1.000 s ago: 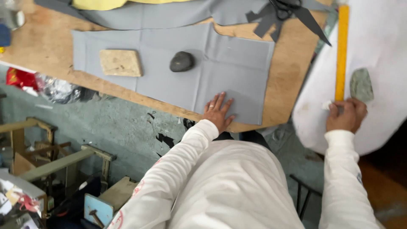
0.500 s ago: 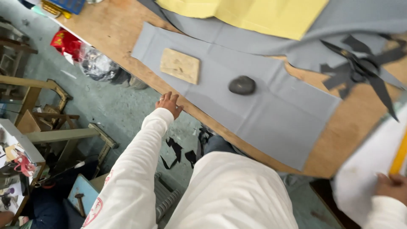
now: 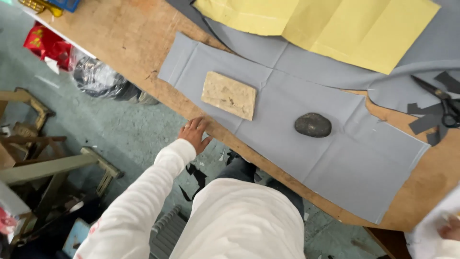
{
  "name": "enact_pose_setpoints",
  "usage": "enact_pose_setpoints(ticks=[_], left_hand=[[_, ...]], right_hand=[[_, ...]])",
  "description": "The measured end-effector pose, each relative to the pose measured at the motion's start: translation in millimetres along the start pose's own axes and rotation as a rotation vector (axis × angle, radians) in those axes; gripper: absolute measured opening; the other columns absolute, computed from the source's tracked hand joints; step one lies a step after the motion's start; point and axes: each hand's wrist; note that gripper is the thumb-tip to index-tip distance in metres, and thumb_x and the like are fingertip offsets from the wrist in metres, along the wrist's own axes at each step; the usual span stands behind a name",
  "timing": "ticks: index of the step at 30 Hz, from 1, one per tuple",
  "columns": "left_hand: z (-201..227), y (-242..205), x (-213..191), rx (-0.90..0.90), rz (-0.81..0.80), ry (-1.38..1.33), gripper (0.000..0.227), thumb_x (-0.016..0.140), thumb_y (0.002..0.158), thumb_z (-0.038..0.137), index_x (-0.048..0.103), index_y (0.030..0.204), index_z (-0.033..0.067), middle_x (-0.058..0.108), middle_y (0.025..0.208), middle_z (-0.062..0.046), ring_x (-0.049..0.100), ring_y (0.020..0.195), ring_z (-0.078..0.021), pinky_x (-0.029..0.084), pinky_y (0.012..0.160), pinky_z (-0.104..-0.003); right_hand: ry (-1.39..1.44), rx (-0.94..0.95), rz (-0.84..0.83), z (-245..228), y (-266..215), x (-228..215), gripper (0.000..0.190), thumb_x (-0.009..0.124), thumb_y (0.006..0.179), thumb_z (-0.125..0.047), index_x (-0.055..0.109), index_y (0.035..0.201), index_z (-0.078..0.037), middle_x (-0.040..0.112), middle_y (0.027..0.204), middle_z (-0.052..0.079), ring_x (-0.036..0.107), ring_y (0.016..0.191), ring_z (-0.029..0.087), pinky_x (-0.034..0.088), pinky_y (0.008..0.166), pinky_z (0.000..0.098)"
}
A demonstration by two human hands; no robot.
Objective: The person cuts a large piece of gray fabric on a wooden table using shears. They then use a yellow ruler and a white marking tool to measure and draw straight lines on the fabric before cutting along the marked lines.
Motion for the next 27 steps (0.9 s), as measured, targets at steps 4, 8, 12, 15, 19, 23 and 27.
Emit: enact_pose_setpoints(ticks=[4,8,12,15,19,23,27], left_hand=[[-5,-9,11,-0.126,-0.002,-0.101,0.076,0.062,0.121,0.069,0.046,0.188,0.0362,0.035,0.197,-0.004,0.036,0.185,-0.0379,0.046,0.142,-0.063],[-16,-14,53,-0.186,0.189,-0.091,0.079,0.077,0.113,0.067,0.060,0.181,0.0324,0.049,0.190,-0.007,0.056,0.173,-0.0410,0.058,0.131,-0.062],[-28,-25,46,-0.132,0.209,-0.068,0.077,0.078,0.114,0.062,0.062,0.182,0.0289,0.052,0.190,-0.011,0.061,0.169,-0.0458,0.061,0.128,-0.064],[-79,32,7,-0.122,0.261,-0.191,0.080,0.078,0.113,0.054,0.055,0.186,0.0295,0.046,0.194,-0.012,0.058,0.172,-0.0489,0.060,0.130,-0.065],[-141,106,2,-0.087,0.267,-0.261,0.075,0.071,0.117,0.059,0.054,0.186,0.0344,0.043,0.195,-0.008,0.058,0.171,-0.0512,0.056,0.134,-0.067],[-211,172,-24,0.063,0.405,-0.173,0.076,0.075,0.118,0.047,0.056,0.187,0.0221,0.040,0.198,-0.016,0.042,0.183,-0.0503,0.043,0.144,-0.067],[-274,207,-19,0.251,0.385,-0.031,0.079,0.071,0.123,0.053,0.050,0.193,0.0225,0.027,0.208,-0.016,0.018,0.193,-0.0451,0.021,0.150,-0.068]], right_hand=[[0.198,0.098,-0.058,0,-13,91,0.028,0.093,0.132,-0.014,0.072,0.128,-0.032,0.083,0.119,-0.007,0.088,0.101,0.015,0.081,0.100,0.0372],[0.189,-0.018,-0.289,-1,-77,268,0.028,0.098,0.121,-0.006,0.079,0.130,-0.024,0.083,0.117,0.007,0.086,0.095,0.021,0.077,0.093,0.0411],[0.120,-0.116,-0.624,4,-225,371,0.034,0.093,0.115,-0.002,0.081,0.146,0.005,0.082,0.117,0.032,0.085,0.101,0.043,0.074,0.090,0.0632],[-0.069,-0.144,-1.015,-54,-295,450,0.032,0.101,0.105,-0.016,0.088,0.131,-0.002,0.086,0.103,0.018,0.083,0.095,0.028,0.075,0.091,0.0499],[-0.445,-0.128,-1.224,-82,-350,525,0.041,0.101,0.106,-0.042,0.094,0.128,-0.009,0.093,0.083,0.013,0.090,0.080,0.022,0.075,0.081,0.0438],[-0.658,-0.025,-1.260,-101,-391,633,0.055,0.090,0.110,-0.067,0.094,0.137,-0.020,0.097,0.088,0.007,0.092,0.091,0.019,0.073,0.092,0.0434],[-0.457,0.012,-1.076,-68,-441,737,0.026,0.094,0.110,-0.039,0.096,0.119,-0.015,0.089,0.074,0.010,0.083,0.080,0.019,0.066,0.084,0.0378]])
Point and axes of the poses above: each hand's wrist, its own y-axis towards the middle knuckle, its own x-axis out of the palm, z = x × y
